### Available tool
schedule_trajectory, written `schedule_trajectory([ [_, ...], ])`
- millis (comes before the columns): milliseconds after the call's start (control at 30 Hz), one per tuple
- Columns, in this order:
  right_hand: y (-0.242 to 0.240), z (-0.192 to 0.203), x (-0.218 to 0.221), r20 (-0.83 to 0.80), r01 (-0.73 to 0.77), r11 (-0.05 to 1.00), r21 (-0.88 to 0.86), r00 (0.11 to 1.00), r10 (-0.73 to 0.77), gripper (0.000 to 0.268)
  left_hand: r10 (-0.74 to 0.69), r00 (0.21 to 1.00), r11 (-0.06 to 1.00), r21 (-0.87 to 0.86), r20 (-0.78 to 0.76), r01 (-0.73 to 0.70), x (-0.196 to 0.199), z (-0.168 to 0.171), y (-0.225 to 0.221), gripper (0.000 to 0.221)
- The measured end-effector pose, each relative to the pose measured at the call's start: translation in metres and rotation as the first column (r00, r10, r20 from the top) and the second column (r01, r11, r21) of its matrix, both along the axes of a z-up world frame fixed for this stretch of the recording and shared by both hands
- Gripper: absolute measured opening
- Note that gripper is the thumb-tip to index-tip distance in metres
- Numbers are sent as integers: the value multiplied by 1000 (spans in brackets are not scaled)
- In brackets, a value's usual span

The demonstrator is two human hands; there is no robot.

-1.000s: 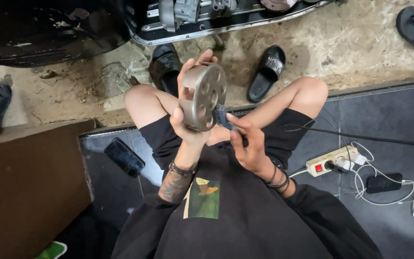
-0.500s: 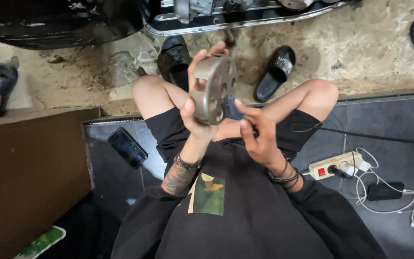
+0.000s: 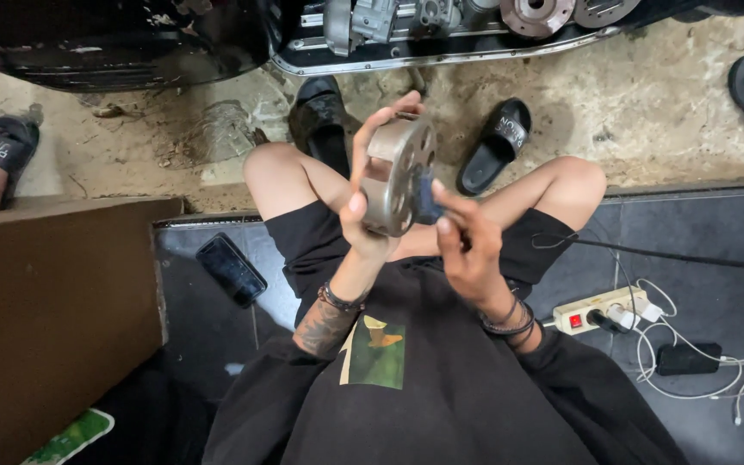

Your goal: Cleaning a motorcycle clutch bell using a small hand tool to remove debris from holes and surfaces.

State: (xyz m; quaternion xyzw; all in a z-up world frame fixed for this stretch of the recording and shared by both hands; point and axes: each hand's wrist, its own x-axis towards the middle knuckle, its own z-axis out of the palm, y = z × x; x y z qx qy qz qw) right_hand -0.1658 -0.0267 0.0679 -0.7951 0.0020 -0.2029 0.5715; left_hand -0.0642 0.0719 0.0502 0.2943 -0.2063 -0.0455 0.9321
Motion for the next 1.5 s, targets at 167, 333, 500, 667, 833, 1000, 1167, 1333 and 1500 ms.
schedule_trajectory([
  [167, 13, -10, -16, -20, 4, 999, -41, 1000, -5, 37, 80, 996, 996, -49, 33, -78, 13, 10, 5, 87],
  [333, 2, -10, -2, -1, 18, 1000, 19, 1000, -18, 36, 95, 995, 995, -25, 22, -94, 5, 8, -5, 90],
  [500, 17, 11, -4, 15, -29, 1000, 10, 999, 29, 37, 84, 994, 996, -13, 65, -83, 15, 14, 5, 86],
  [667, 4, 9, -3, 12, -29, 999, 40, 1000, 28, 37, 104, 992, 995, -9, 66, -104, 15, 16, 2, 86],
  [833, 11, 7, -3, 31, -24, 992, 123, 999, 20, 36, 141, 980, 989, 20, 138, -145, 16, 14, -9, 87],
  [1000, 16, 4, -13, -41, 4, 1000, 3, 999, -4, 36, 218, 960, 976, -53, 178, -211, 24, 13, -2, 81],
  [1167, 10, 21, 3, 5, 122, 992, 44, 993, -122, 36, 189, 938, 981, -5, 290, -196, 21, 3, -13, 89],
  [1333, 16, 12, -4, 59, 71, 997, 32, 996, -73, 35, 176, 949, 984, -40, 263, -171, 22, 15, -8, 83],
  [1500, 2, 21, 9, 117, 145, 989, 26, 982, -148, 36, 105, 953, 993, -73, 285, -88, 12, 2, -18, 91],
])
